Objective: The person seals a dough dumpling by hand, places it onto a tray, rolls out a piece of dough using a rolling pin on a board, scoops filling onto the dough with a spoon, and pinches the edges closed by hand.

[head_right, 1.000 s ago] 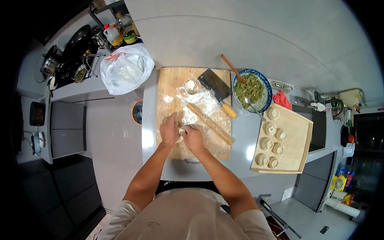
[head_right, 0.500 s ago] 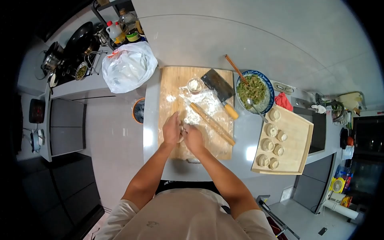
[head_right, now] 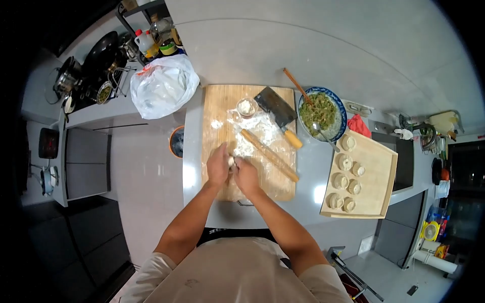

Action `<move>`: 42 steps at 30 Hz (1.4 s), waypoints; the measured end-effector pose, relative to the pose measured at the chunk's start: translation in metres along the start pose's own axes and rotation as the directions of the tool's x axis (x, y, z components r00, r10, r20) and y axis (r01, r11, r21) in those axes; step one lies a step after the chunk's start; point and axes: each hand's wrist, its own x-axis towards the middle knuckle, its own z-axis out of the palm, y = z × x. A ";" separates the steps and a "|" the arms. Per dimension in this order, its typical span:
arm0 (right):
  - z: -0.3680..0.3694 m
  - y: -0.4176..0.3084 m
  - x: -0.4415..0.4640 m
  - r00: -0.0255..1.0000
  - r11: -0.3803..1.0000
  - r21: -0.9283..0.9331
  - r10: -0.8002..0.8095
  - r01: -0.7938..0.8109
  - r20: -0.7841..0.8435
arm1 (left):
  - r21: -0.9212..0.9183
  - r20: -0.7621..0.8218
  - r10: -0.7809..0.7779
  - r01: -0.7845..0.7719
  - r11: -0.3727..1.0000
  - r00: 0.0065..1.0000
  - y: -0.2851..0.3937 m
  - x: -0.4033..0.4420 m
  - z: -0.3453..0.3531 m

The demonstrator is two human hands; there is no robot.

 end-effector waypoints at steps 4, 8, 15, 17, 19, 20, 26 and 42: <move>0.000 -0.007 0.031 0.996 0.987 -0.136 -0.090 0.086 -0.024 | 0.070 -0.007 -0.168 0.168 0.983 0.986 0.012 0.030 -0.001; -0.016 -0.014 -0.012 0.977 0.975 -0.069 -0.211 0.212 0.025 | -0.504 0.150 -0.534 0.530 0.682 0.832 0.025 0.007 -0.013; 0.010 0.008 0.003 0.994 0.994 -0.016 -0.107 0.107 0.016 | 0.060 0.004 0.052 -0.052 0.997 0.999 -0.008 0.006 -0.002; 0.014 0.002 0.022 0.999 0.982 -0.188 0.030 -0.025 0.027 | 0.122 0.033 0.042 -0.045 0.991 0.999 0.002 0.026 -0.008; 0.006 -0.010 0.022 1.000 0.988 -0.156 0.006 -0.002 0.027 | -0.180 0.037 -0.265 0.267 0.947 0.964 0.024 0.029 -0.011; 0.002 -0.016 0.022 0.999 0.992 -0.123 -0.009 0.013 0.031 | -0.446 0.143 -0.531 0.533 0.719 0.835 0.034 0.031 -0.014; -0.020 -0.031 -0.024 0.987 0.973 0.228 -0.059 0.024 0.148 | -0.395 0.134 -0.392 0.412 0.821 0.910 0.001 -0.015 -0.019; -0.008 -0.029 -0.027 0.993 0.947 0.310 0.061 -0.088 0.096 | -0.110 -0.014 -0.093 0.091 0.990 0.996 -0.001 -0.015 -0.023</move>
